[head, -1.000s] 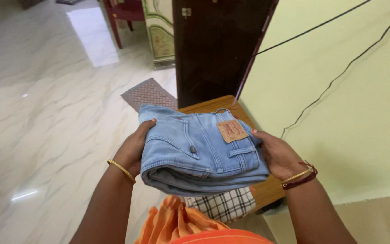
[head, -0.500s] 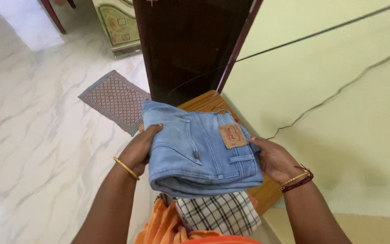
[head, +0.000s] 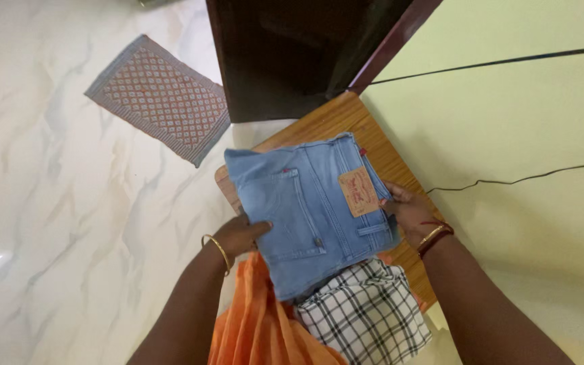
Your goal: The person repeatedly takes folded jeans and shirts from a wall shelf, carries them to a nearby stool, and places them on a growing stack. The person handles the items one at a time and returns to the shelf for the next item.
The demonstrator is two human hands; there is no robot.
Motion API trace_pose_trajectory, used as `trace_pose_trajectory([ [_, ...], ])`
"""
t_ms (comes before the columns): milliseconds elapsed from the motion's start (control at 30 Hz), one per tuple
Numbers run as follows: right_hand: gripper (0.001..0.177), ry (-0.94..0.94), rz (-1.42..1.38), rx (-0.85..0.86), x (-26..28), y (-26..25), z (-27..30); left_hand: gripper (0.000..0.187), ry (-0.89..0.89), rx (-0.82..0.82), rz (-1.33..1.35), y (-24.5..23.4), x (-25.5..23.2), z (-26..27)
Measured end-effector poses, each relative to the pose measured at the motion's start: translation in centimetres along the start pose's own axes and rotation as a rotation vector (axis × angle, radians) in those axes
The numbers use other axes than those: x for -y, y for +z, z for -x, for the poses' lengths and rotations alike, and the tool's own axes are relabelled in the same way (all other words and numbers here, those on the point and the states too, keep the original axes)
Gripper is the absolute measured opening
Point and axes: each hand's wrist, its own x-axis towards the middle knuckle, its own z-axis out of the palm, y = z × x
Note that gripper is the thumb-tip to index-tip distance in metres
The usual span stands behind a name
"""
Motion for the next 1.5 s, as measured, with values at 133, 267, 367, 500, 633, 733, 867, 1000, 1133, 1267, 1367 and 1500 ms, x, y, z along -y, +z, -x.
trace_pose_trajectory([
  [133, 0.05, -0.069, 0.129, -0.078, -5.1, -1.2, -3.1, 0.056, -0.193, 0.049, -0.321, -0.3, 5.0, -5.2],
  [267, 0.047, -0.041, 0.022, -0.268, -8.7, -3.3, -3.9, 0.065, -0.115, -0.122, -0.476, -1.4, 7.1, -7.5],
  [367, 0.037, 0.059, 0.003, -0.321, -8.7, -4.3, -1.8, 0.057, 0.115, -0.083, -0.538, -2.3, 4.9, -9.3],
  [500, 0.034, 0.132, -0.073, -0.292, -7.2, -3.3, 2.9, 0.056, 0.17, -0.107, -0.347, -1.2, 0.4, -9.2],
  [633, 0.035, 0.187, -0.158, -0.22, -5.4, -2.0, 7.3, 0.052, 0.21, -0.036, -0.313, 2.2, -3.2, -7.7],
  [733, 0.036, 0.14, -0.286, -0.198, -4.5, -2.3, 10.8, 0.048, 0.234, 0.083, -0.353, 5.0, -5.2, -7.0],
  [867, 0.037, 0.016, -0.56, -0.24, -4.3, -4.6, 16.2, 0.045, 0.37, 0.234, -0.307, 9.2, -7.1, -5.5],
  [1000, 0.035, -0.069, -0.654, -0.362, -6.4, -6.7, 23.2, 0.04, 0.421, 0.317, -0.383, 13.2, -9.3, -1.4],
  [1133, 0.032, -0.21, -0.879, -0.421, -11.8, -7.8, 31.5, 0.039, 0.419, 0.388, -0.481, 17.5, -9.2, 3.7],
  [1267, 0.033, -0.273, -1.069, -0.586, -18.5, -7.4, 41.2, 0.041, 0.343, 0.554, -0.381, 22.0, -7.6, 8.5],
  [1367, 0.031, -0.318, -1.224, -0.73, -25.5, -6.1, 49.9, 0.041, 0.409, 0.649, -0.467, 26.3, -6.4, 13.3],
  [1500, 0.028, -0.35, -1.356, -1.061, -32.7, -3.3, 61.4, 0.04, 0.434, 0.813, -0.546, 33.0, -4.2, 21.0],
])
